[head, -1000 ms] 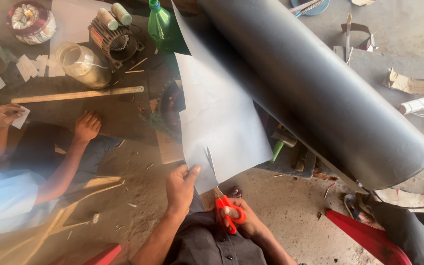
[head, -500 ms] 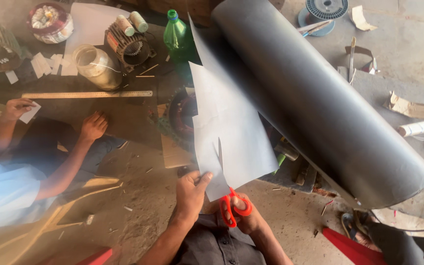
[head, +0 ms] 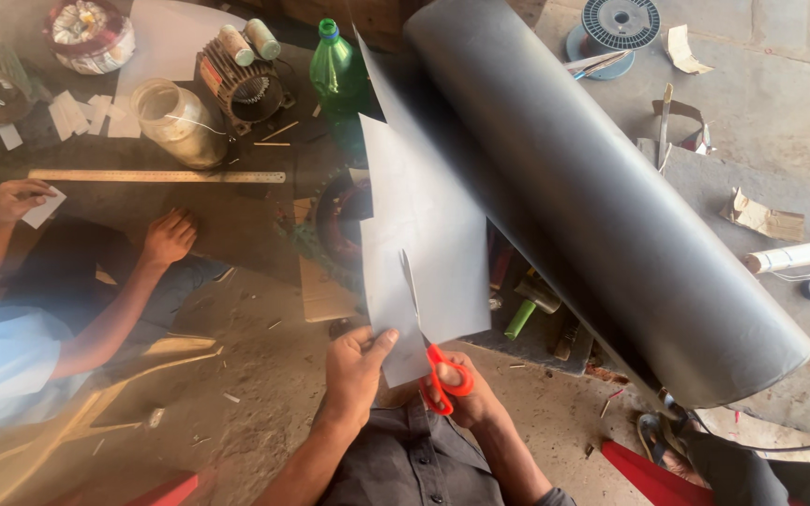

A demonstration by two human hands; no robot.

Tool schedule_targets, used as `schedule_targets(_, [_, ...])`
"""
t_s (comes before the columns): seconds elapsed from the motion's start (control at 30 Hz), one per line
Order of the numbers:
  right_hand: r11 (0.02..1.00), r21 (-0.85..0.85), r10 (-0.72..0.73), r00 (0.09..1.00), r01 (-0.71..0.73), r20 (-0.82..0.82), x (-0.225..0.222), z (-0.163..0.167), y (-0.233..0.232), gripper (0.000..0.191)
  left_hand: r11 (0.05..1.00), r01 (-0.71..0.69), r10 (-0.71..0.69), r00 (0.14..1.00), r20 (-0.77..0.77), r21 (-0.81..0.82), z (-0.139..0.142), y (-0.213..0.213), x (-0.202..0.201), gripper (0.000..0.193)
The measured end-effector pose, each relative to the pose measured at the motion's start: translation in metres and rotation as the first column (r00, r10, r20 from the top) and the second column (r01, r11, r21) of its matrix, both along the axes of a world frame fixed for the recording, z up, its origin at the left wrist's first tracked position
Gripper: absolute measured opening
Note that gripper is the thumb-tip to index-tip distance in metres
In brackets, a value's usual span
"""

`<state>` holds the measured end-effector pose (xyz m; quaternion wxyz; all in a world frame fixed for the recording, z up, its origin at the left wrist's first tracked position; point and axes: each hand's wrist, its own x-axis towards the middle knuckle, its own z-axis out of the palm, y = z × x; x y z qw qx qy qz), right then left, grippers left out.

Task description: The person inserts white insulating paper into the slots of a motor stator containing copper windings. They then cut a piece of black sheet material with scissors and insert it into the stator as well. The work is performed at a cluttered workbench in a workshop.

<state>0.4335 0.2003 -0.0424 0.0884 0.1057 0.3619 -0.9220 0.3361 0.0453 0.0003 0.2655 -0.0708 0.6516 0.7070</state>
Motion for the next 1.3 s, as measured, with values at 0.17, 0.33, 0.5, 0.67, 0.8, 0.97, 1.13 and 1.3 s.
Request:
schedule_targets(0.17, [0.997,-0.043,0.062,0.997,-0.063,-0.036,-0.010,0.000,0.002,0.061,1.000,0.006,-0.006,1.000,0.001,-0.004,-0.005,-0.004,0.002,0.025])
schedule_targets(0.33, [0.998,-0.061,0.030,0.999,-0.029,0.023,-0.019,0.005,0.002,0.060,1.000,0.000,0.000,0.999,-0.052,-0.001,-0.002,-0.003,0.004,0.022])
schedule_targets(0.5, [0.996,-0.075,0.049,0.997,-0.044,0.056,-0.029,0.012,0.005,0.061,0.999,-0.001,0.001,1.000,0.001,-0.053,0.002,-0.001,0.006,0.023])
schedule_targets(0.67, [0.999,-0.052,0.010,0.989,-0.002,0.145,-0.036,0.009,0.006,0.063,1.000,0.013,-0.013,1.000,0.017,0.022,0.007,0.002,0.012,0.021])
schedule_targets(0.8, [0.998,-0.057,0.015,0.999,-0.013,0.029,-0.038,0.007,0.005,0.057,0.999,0.010,-0.011,1.000,0.019,0.032,0.011,0.000,0.013,0.022])
schedule_targets(0.97, [1.000,-0.019,0.021,0.988,-0.018,0.151,-0.046,0.011,0.011,0.061,0.999,0.000,-0.005,0.995,0.104,0.047,0.009,0.000,0.016,0.021])
schedule_targets(1.13, [1.000,-0.010,0.011,0.998,-0.011,0.065,-0.054,0.017,0.009,0.055,1.000,0.006,-0.005,0.999,0.051,-0.017,0.006,-0.002,0.017,0.023])
schedule_targets(1.3, [1.000,-0.009,-0.027,0.994,0.028,0.109,-0.063,0.018,0.006,0.056,0.997,-0.013,0.004,0.993,0.115,0.080,0.009,-0.003,0.015,0.022])
